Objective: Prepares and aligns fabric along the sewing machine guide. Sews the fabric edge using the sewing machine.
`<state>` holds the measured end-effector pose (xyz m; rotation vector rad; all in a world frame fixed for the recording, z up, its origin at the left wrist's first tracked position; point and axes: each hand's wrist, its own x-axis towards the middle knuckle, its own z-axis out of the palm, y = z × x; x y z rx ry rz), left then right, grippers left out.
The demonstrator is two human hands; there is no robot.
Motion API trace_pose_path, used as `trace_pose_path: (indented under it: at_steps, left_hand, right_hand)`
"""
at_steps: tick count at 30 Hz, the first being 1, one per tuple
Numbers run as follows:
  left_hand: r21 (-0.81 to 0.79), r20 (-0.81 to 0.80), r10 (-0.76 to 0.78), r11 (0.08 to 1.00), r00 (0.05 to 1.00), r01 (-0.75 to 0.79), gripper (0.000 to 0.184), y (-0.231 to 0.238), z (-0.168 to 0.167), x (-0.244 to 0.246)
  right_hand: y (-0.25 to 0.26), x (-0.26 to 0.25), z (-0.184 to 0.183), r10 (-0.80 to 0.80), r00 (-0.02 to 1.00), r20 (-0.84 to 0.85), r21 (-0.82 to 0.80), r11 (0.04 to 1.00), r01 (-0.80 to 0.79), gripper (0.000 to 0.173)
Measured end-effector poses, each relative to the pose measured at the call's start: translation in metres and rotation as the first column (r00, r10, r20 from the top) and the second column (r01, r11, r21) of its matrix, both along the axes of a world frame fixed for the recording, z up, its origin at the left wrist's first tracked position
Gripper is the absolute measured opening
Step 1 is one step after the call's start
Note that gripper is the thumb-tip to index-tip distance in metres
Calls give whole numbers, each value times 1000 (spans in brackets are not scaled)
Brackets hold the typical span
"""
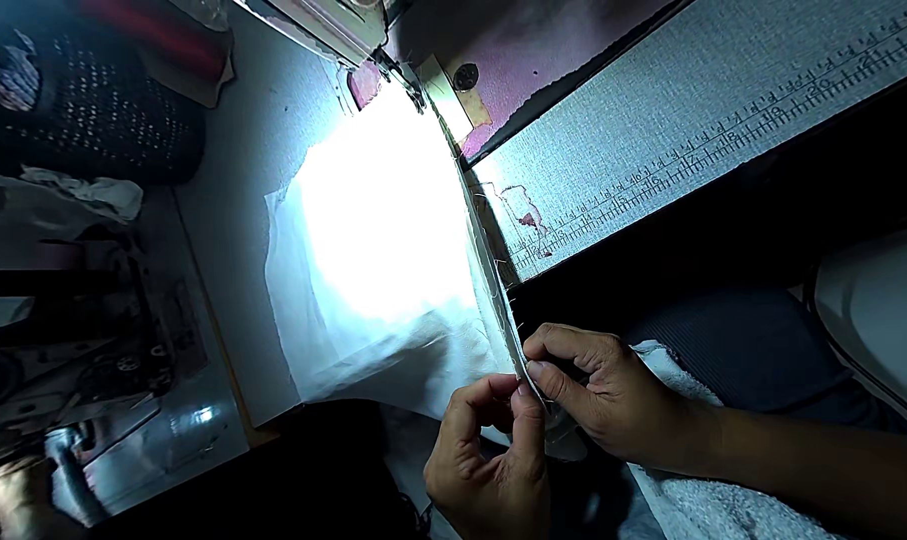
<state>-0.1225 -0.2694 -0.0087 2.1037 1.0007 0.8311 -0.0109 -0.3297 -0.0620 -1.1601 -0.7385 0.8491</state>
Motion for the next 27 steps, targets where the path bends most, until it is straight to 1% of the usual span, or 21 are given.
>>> trace_pose_path:
  at_steps: [4, 7, 10, 12, 20, 24, 27]
  left_hand:
    - [254, -138, -70, 962, 988, 104, 17, -3, -4, -4]
    - [359, -198, -61, 924, 978, 131, 14, -3, -2, -3]
    - [385, -246, -54, 911, 968, 149, 13, -2, 1, -4]
    - [391, -250, -47, 909, 967, 145, 13, -2, 2, -4]
    - [369, -312, -9, 920, 950, 130, 14, -5, 2, -2]
    - [404, -305, -9, 904, 952, 138, 14, -7, -1, -1]
    - [429, -308, -9, 891, 951, 147, 14, -8, -3, -1]
  right_hand:
    - [-1, 0, -1, -9, 1000, -3, 2, 1000, 9, 20]
    - [-2, 0, -1, -20, 1000, 12, -7, 1000, 20, 20]
    - [-3, 0, 0, -29, 999, 43, -15, 999, 30, 21]
    - [-3, 0, 0, -37, 997, 63, -15, 999, 38, 21]
    - [-4, -1, -1, -55, 995, 89, -16, 998, 57, 20]
    - [-5, 1, 0, -71, 991, 110, -4, 997, 72, 21]
    - [-5, 3, 2, -67, 994, 91, 29, 998, 64, 22]
